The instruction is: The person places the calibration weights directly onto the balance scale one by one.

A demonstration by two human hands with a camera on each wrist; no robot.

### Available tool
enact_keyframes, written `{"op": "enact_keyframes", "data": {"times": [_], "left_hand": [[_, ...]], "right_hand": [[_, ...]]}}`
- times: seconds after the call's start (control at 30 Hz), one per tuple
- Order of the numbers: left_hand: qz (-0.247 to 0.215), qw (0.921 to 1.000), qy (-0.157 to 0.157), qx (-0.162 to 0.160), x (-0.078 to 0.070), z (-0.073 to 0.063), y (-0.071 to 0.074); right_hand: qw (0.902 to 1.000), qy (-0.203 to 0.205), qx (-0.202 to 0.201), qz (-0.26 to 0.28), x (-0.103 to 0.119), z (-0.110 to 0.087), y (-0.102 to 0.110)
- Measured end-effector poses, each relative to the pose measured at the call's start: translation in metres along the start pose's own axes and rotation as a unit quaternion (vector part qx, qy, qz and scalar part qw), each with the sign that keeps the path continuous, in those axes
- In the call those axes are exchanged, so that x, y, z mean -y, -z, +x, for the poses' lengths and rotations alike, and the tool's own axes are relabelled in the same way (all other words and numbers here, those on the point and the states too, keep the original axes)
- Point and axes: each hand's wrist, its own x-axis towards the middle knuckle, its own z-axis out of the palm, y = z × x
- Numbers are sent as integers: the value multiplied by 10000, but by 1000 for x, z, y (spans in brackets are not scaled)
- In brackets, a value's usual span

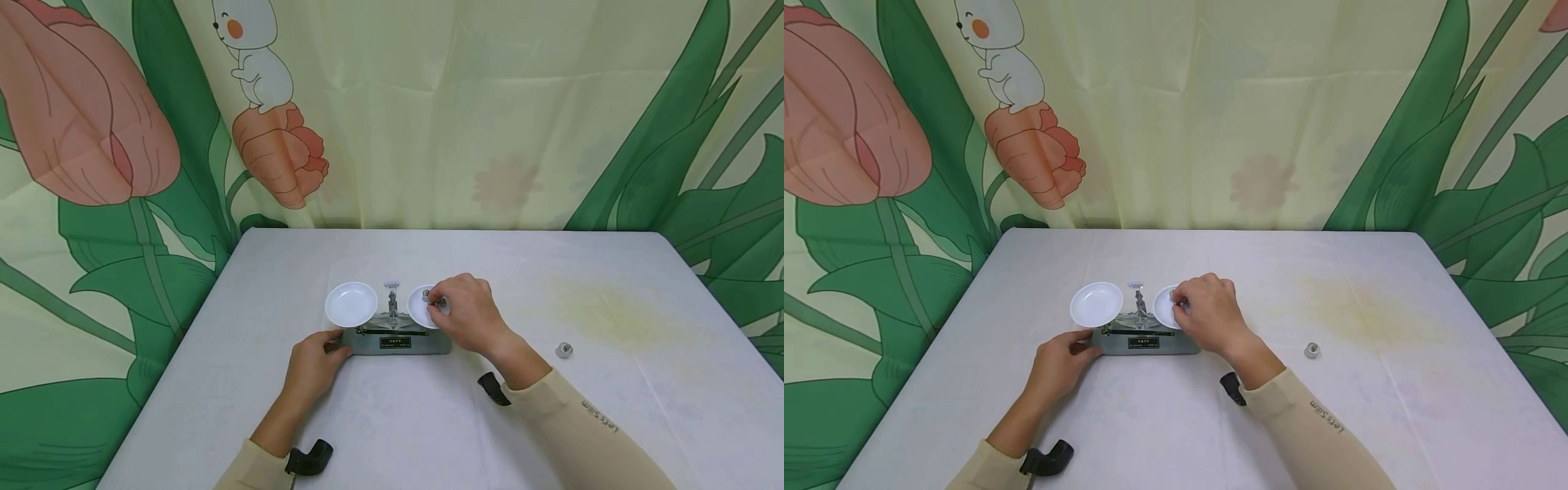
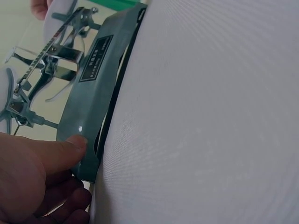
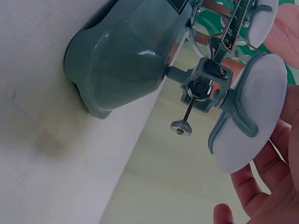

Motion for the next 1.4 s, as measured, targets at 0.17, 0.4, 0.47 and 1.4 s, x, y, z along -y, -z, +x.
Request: {"op": "enact_keyframes", "data": {"times": [0.17, 0.4, 0.47, 1.4], "left_hand": [[40, 10000, 70, 34, 0, 0, 0], [53, 9999, 107, 18, 0, 1, -1], [45, 9999, 114, 7, 0, 1, -1], [7, 10000, 45, -19, 2, 1, -1]], "right_hand": [[10000, 19, -2, -39, 1, -1, 0], [10000, 36, -41, -63, 1, -1, 0], [9999, 48, -69, -94, 1, 0, -1], [9997, 90, -200, -55, 1, -1, 0]]}}
